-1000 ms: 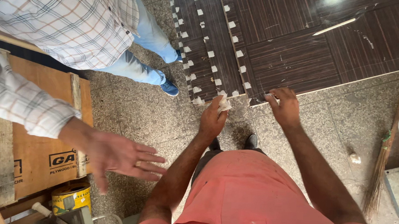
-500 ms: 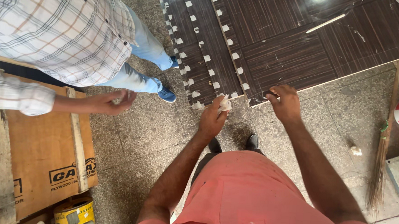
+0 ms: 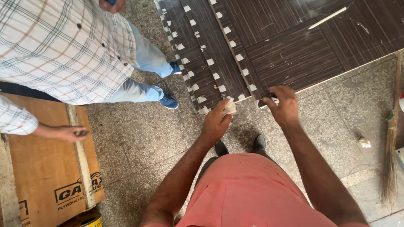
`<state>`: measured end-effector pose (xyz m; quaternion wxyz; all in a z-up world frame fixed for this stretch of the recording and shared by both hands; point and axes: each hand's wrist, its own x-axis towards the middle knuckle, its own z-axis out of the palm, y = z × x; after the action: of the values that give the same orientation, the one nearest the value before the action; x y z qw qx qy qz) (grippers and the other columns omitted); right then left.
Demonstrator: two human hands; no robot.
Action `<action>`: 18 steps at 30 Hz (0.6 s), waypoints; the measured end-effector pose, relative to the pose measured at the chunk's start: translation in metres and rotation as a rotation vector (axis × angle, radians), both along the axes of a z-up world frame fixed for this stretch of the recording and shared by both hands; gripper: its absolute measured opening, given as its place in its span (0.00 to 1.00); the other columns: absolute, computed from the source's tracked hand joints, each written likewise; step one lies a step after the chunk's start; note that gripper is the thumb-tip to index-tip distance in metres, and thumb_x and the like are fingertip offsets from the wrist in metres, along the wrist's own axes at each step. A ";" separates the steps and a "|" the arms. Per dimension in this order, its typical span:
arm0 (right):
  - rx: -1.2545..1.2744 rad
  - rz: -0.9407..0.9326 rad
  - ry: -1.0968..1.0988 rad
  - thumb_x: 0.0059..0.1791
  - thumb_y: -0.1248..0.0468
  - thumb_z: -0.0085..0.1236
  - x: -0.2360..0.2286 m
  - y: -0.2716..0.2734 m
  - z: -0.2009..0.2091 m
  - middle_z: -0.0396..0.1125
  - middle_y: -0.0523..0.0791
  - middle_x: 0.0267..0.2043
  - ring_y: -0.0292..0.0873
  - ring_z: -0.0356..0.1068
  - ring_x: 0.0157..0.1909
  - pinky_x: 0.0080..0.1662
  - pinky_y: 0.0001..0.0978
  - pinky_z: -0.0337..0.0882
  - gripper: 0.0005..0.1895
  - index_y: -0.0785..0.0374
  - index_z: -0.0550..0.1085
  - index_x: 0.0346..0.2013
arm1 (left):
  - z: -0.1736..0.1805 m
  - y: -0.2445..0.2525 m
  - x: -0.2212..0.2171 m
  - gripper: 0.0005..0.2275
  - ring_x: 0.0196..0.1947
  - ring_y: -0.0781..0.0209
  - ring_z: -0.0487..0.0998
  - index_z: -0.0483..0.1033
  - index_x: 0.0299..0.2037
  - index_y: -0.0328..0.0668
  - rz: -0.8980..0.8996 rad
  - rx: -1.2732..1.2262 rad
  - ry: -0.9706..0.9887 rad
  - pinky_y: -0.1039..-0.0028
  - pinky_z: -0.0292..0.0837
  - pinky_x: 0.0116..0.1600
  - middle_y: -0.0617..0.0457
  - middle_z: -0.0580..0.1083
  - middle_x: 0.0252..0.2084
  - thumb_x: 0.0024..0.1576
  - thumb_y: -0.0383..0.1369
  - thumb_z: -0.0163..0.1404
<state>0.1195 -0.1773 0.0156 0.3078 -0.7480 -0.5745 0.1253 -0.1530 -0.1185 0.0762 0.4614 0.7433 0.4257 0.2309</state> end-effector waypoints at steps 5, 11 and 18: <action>-0.171 0.001 -0.132 0.40 0.49 0.74 -0.010 -0.005 0.024 0.66 0.49 0.64 0.51 0.59 0.70 0.69 0.53 0.57 0.37 0.57 0.73 0.60 | -0.006 0.012 -0.021 0.21 0.40 0.43 0.84 0.66 0.64 0.38 0.018 0.013 0.032 0.57 0.78 0.46 0.37 0.80 0.43 0.60 0.31 0.49; -0.336 0.146 -0.157 0.39 0.48 0.72 0.004 -0.001 0.031 0.61 0.50 0.68 0.52 0.56 0.69 0.71 0.50 0.55 0.39 0.55 0.71 0.63 | -0.018 0.018 -0.026 0.20 0.41 0.40 0.84 0.68 0.63 0.37 -0.003 0.111 0.014 0.56 0.78 0.46 0.36 0.80 0.43 0.60 0.32 0.51; -0.039 0.217 -0.204 0.38 0.56 0.75 0.023 0.001 0.008 0.71 0.47 0.59 0.49 0.67 0.63 0.67 0.45 0.67 0.30 0.59 0.78 0.52 | -0.027 0.022 -0.025 0.20 0.43 0.39 0.83 0.68 0.62 0.35 -0.034 0.115 -0.008 0.56 0.78 0.47 0.35 0.79 0.45 0.60 0.33 0.50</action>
<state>0.1426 -0.1764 0.0231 0.2178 -0.6961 -0.6778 0.0926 -0.1784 -0.0962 0.0491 0.4236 0.7746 0.3973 0.2503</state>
